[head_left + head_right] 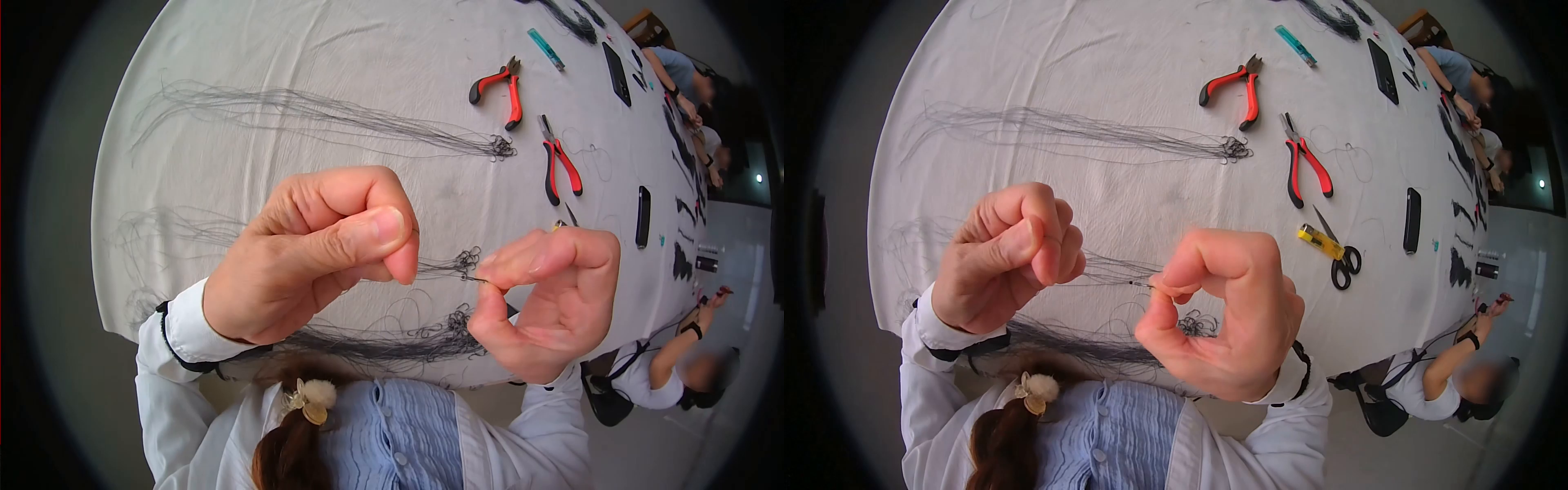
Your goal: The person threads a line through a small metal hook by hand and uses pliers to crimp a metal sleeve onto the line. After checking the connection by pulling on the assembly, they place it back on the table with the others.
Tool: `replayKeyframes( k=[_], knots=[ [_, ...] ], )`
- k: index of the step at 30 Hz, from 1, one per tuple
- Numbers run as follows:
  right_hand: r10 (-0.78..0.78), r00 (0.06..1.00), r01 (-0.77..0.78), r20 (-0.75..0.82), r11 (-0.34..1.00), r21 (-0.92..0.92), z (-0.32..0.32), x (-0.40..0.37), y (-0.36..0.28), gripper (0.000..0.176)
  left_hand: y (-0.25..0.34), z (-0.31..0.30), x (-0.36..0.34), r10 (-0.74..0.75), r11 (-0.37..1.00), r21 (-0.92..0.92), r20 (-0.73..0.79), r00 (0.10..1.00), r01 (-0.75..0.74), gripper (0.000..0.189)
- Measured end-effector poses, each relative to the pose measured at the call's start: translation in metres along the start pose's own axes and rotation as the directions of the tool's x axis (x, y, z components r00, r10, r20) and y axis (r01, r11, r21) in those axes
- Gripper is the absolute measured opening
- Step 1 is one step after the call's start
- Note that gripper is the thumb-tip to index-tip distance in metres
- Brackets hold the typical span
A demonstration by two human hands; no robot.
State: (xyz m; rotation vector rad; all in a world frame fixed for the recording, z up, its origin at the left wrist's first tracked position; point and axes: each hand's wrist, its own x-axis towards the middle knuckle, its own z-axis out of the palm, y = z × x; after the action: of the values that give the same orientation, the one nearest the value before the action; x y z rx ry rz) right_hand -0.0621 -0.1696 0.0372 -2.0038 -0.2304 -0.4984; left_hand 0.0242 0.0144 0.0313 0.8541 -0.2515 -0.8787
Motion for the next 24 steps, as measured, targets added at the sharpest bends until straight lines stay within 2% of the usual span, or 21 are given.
replayKeyframes(
  k=[7, 11, 13, 17, 20, 22, 23, 24],
  knots=[
    [0.067, 0.998, -0.067, -0.003, 0.995, 0.068, 0.0020, -0.0008, -0.0019, 0.042, 0.0001, -0.0047, 0.0019, -0.087, 0.996, 0.022, -0.001, 0.996, 0.087, 0.023],
    [0.113, 0.993, -0.112, -0.030, 0.993, 0.044, 0.0052, -0.0006, -0.0038, 0.042, 0.0003, -0.0039, 0.0037, -0.113, 0.993, 0.022, -0.024, 0.993, 0.114, 0.023],
    [0.134, 0.990, -0.129, -0.048, 0.987, 0.101, 0.0020, 0.0002, -0.0052, 0.043, -0.0016, -0.0004, 0.0058, -0.140, 0.990, 0.004, -0.030, 0.990, 0.140, 0.024],
    [0.111, 0.994, -0.110, 0.006, 0.981, 0.160, -0.0019, 0.0036, 0.0006, 0.042, 0.0030, -0.0053, 0.0060, -0.085, 0.996, -0.038, -0.012, 0.996, 0.085, 0.021],
    [0.180, 0.984, -0.178, 0.000, 0.971, 0.161, -0.0031, 0.0073, -0.0026, 0.042, 0.0037, -0.0023, 0.0068, -0.059, 0.998, -0.020, -0.018, 0.998, 0.059, 0.017],
    [0.276, 0.958, -0.286, 0.077, 0.918, 0.276, -0.0040, 0.0086, -0.0052, 0.043, 0.0015, 0.0024, 0.0060, 0.028, 0.998, 0.052, -0.079, 0.996, -0.024, 0.021],
    [0.273, 0.959, -0.283, 0.075, 0.919, 0.275, -0.0043, 0.0087, -0.0052, 0.043, -0.0003, 0.0004, 0.0057, 0.031, 0.998, 0.054, -0.077, 0.997, -0.027, 0.021],
    [0.282, 0.956, -0.295, 0.086, 0.905, 0.306, -0.0043, 0.0086, -0.0046, 0.043, -0.0031, -0.0036, 0.0050, 0.035, 0.983, 0.181, -0.033, 0.999, -0.028, 0.022]
  ],
)
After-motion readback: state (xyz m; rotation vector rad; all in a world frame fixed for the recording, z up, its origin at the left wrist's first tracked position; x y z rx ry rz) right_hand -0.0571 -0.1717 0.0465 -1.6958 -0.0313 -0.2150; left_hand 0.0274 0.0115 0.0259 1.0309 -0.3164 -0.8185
